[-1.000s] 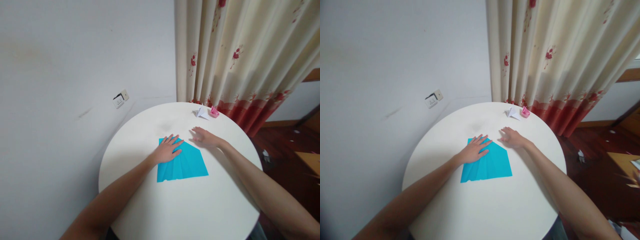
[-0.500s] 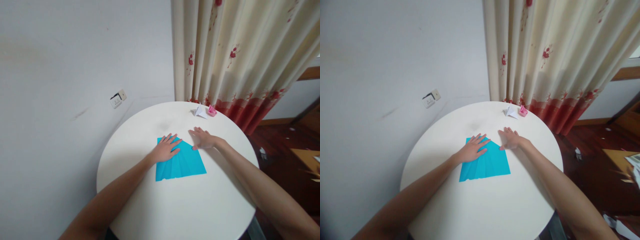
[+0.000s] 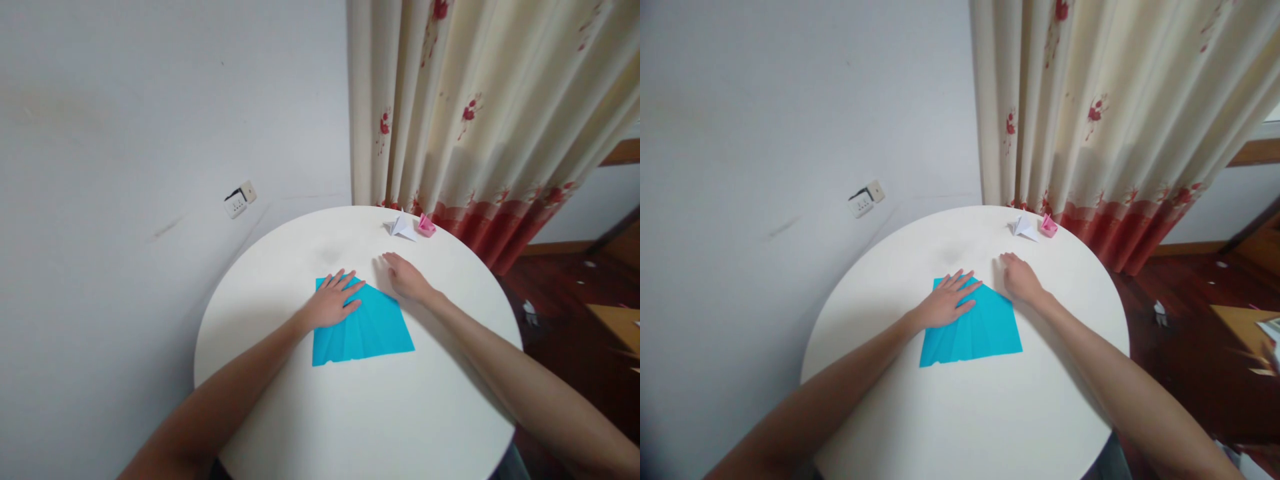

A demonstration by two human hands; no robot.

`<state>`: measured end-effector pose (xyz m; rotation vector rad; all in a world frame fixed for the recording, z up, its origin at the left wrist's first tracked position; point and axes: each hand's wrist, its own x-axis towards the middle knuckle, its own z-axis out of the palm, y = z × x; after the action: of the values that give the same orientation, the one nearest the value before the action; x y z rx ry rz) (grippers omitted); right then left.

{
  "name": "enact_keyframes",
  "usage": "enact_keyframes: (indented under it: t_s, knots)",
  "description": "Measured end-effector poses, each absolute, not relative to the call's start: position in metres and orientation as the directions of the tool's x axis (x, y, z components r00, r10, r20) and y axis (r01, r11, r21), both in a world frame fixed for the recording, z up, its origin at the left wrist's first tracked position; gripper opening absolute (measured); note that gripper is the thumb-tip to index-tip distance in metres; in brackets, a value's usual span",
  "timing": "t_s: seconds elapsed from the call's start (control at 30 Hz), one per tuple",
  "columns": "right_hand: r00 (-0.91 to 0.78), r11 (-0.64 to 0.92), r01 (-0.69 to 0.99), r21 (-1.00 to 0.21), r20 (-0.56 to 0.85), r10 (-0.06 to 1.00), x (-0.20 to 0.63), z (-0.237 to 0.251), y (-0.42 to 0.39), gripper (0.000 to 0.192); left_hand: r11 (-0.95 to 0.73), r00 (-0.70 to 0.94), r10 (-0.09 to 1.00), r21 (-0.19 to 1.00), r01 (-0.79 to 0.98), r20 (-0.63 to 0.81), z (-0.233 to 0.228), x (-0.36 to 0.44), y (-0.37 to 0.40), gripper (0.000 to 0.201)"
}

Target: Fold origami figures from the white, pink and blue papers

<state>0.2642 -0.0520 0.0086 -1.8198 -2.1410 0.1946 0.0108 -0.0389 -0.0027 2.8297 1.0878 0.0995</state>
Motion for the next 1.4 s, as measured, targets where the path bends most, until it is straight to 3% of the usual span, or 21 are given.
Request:
enact_keyframes:
  t_s: [0.07, 0.2, 0.63, 0.77, 0.87, 1.0, 1.17, 1.4]
  knots:
    - [-0.212, 0.263, 0.930, -0.257, 0.209, 0.955, 0.235, 0.002, -0.061, 0.059, -0.724, 0.724, 0.688, 0.103, 0.682, 0.037, -0.005, 0.011, -0.039, 0.059]
    - [-0.360, 0.386, 0.899, -0.206, 0.150, 0.921, 0.199, -0.011, -0.078, 0.058, -0.679, 0.676, 0.734, 0.066, 0.731, 0.059, -0.009, 0.011, -0.038, 0.062]
    - [-0.379, 0.394, 0.904, -0.166, 0.112, 0.918, 0.199, -0.014, -0.083, 0.060, -0.499, 0.492, 0.860, 0.019, 0.866, 0.134, -0.008, 0.009, -0.030, 0.056]
    - [-0.377, 0.389, 0.904, -0.175, 0.103, 0.921, 0.198, -0.013, -0.082, 0.060, -0.644, 0.636, 0.738, -0.042, 0.763, 0.225, -0.004, 0.015, -0.037, 0.054]
    - [-0.384, 0.399, 0.899, -0.180, 0.112, 0.916, 0.198, -0.012, -0.082, 0.061, -0.761, 0.749, 0.644, 0.034, 0.648, 0.152, -0.005, 0.021, -0.041, 0.055]
    - [-0.381, 0.394, 0.900, -0.185, 0.104, 0.919, 0.198, -0.012, -0.082, 0.063, -0.734, 0.728, 0.678, 0.128, 0.667, 0.096, -0.010, 0.023, -0.039, 0.059]
    - [-0.323, 0.331, 0.928, -0.171, 0.070, 0.944, 0.200, -0.009, -0.086, 0.068, -0.715, 0.711, 0.699, 0.092, 0.693, 0.079, -0.011, 0.017, -0.036, 0.059]
    - [-0.176, 0.147, 0.972, -0.185, -0.147, 0.973, 0.213, 0.005, -0.089, 0.088, -0.706, 0.702, 0.708, 0.088, 0.703, 0.075, -0.011, 0.015, -0.037, 0.060]
